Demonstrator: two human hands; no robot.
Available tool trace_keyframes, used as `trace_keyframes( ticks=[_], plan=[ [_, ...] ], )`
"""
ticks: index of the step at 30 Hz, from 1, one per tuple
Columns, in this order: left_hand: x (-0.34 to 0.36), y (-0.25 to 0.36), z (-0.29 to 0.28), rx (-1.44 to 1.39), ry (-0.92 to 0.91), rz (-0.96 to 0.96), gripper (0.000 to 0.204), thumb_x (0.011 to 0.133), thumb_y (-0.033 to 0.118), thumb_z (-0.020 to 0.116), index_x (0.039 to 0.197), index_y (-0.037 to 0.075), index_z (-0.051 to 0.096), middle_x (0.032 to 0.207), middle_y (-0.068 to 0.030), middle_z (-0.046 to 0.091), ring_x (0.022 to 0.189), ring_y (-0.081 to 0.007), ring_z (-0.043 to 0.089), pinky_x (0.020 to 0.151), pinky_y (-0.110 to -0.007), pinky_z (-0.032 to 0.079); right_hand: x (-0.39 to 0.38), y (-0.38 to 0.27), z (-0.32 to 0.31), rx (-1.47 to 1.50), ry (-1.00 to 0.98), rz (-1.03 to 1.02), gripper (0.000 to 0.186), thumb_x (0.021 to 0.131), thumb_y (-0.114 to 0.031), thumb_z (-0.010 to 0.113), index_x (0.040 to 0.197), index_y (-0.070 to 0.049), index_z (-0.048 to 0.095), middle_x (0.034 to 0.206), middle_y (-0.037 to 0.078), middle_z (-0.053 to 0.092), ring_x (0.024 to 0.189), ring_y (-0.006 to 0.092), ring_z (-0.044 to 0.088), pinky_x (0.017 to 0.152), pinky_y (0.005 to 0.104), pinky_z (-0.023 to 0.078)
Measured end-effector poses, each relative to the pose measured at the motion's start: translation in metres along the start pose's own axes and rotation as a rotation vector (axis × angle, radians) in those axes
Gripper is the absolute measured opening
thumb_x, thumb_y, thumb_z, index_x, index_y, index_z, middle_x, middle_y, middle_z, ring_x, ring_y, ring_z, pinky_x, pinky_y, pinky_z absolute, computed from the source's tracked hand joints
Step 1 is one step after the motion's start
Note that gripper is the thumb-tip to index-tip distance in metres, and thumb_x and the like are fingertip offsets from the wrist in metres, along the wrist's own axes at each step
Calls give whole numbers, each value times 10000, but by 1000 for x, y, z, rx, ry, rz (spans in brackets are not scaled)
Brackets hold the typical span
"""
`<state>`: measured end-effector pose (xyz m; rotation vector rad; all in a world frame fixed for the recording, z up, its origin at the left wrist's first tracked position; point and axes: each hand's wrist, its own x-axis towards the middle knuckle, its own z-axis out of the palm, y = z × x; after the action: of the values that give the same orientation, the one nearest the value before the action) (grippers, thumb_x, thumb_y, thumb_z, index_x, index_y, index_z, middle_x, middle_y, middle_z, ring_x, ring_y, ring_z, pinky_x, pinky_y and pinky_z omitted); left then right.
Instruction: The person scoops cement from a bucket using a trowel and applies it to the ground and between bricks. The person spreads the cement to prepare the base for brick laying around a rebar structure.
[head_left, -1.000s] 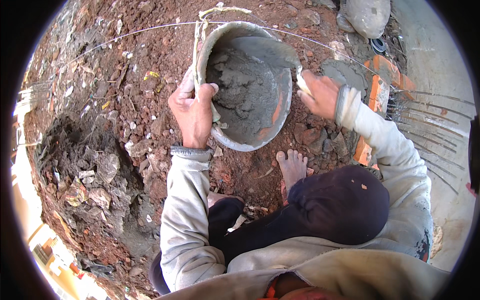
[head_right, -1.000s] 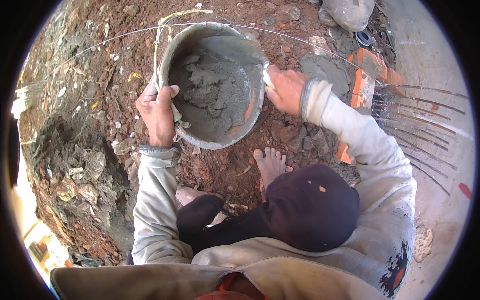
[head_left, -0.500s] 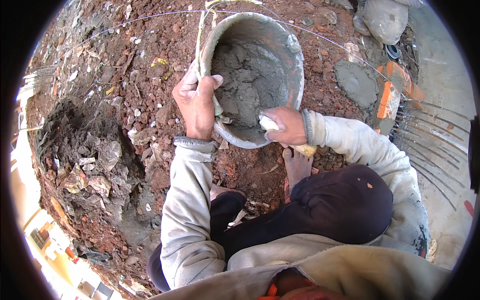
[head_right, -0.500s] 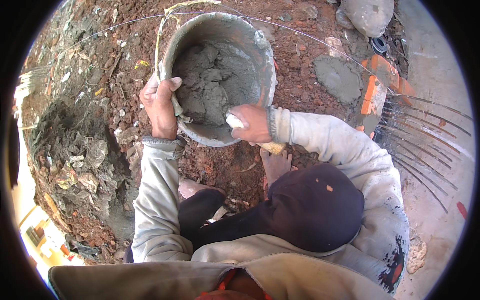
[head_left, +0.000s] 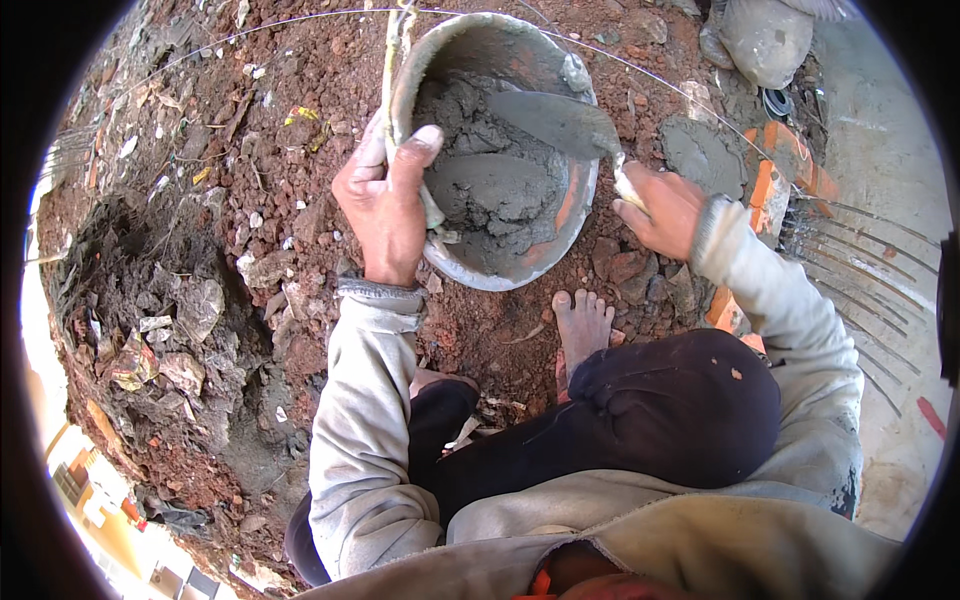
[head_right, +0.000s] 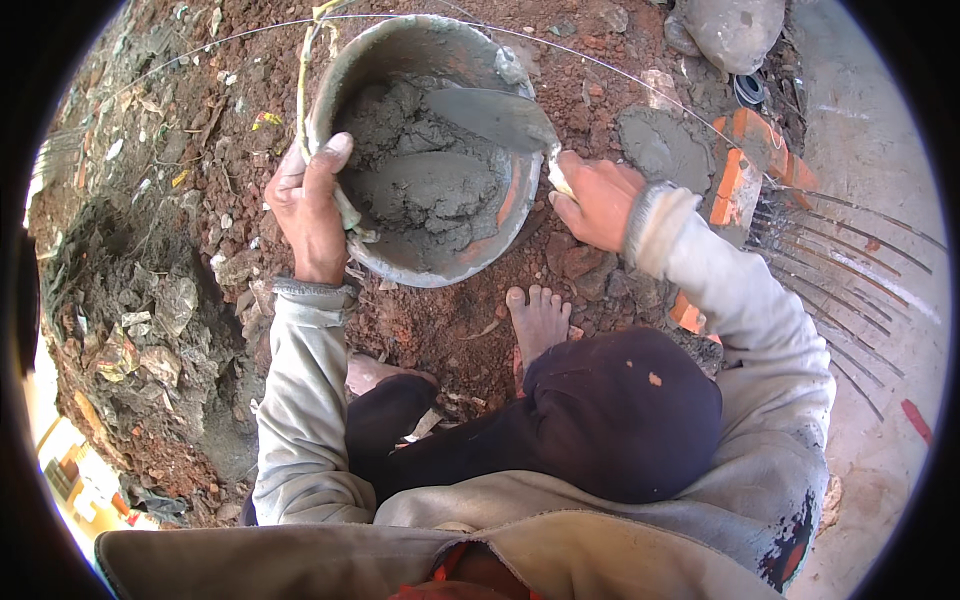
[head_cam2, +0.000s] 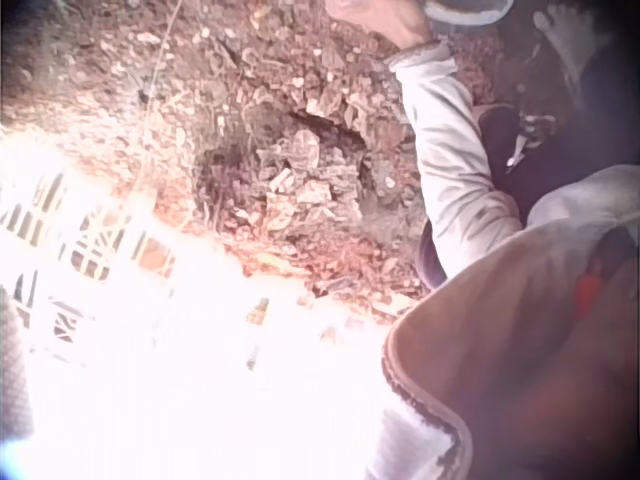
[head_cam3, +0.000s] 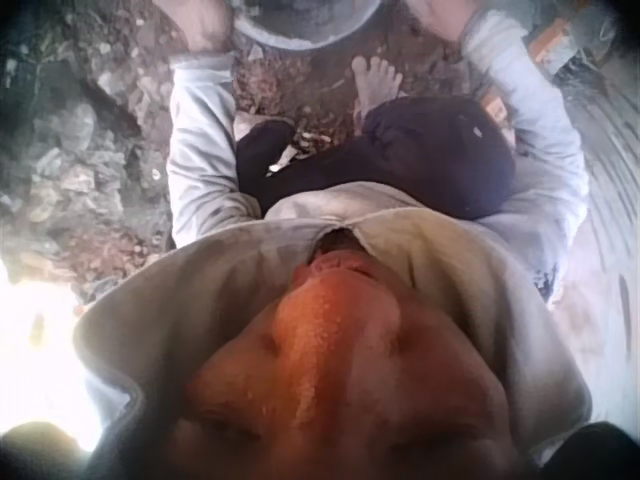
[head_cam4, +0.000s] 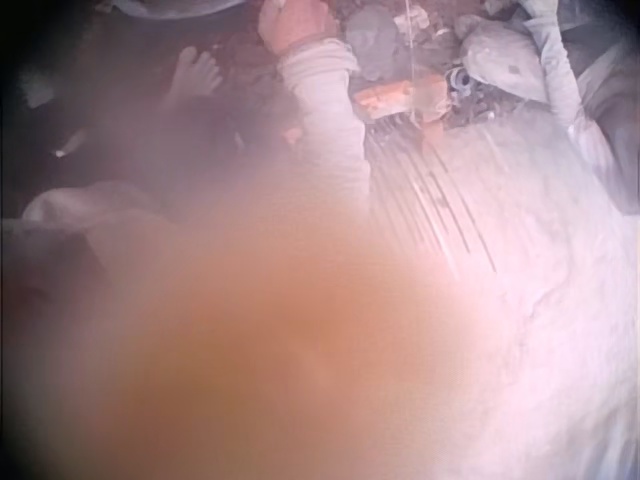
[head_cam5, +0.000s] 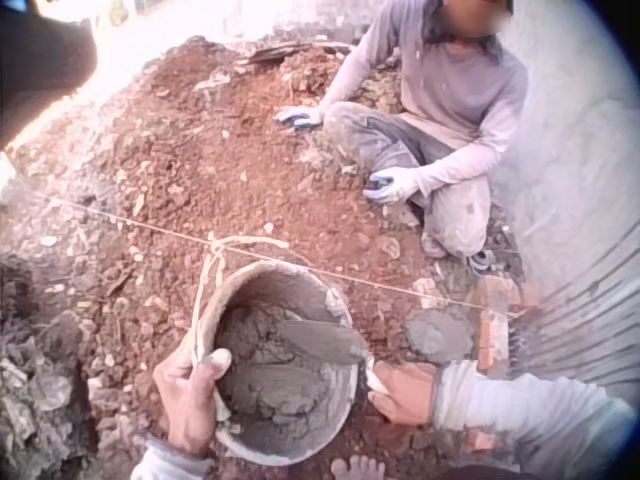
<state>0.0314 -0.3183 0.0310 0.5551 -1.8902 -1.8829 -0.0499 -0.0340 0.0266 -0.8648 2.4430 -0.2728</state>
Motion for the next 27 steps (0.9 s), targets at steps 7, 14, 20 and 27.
trace_keyframes(
  ticks=[7,14,20,27],
  plan=[
    [-19,-5,16,58,-28,95,432,822,136,661,1202,-64,618,1255,-140,612,1187,-208,533,1033,-330,368,-2,-24,80,738,-296,-92,348,782,-193,600,1014,58,535,753,170,621,612,261,623,625,386,516],
    [-18,-9,3,-10,27,99,339,839,113,638,1125,-70,647,1001,-37,651,902,-96,559,850,-232,427,27,-64,64,713,-336,-359,290,768,-249,598,776,24,501,681,185,596,658,346,618,649,432,480],
    [-18,-1,-9,11,120,23,300,841,150,631,1054,-58,669,940,-48,653,837,-118,575,773,-257,444,8,-58,36,833,-448,-322,271,764,-238,617,794,16,528,697,141,598,587,259,621,622,377,490],
    [14,-25,-75,-316,168,-251,466,859,218,565,1220,-77,570,1120,-137,633,991,-232,604,881,-354,463,-23,-21,-11,893,-493,-311,240,784,-156,641,913,37,586,647,66,612,496,151,628,496,304,504]
  ],
)
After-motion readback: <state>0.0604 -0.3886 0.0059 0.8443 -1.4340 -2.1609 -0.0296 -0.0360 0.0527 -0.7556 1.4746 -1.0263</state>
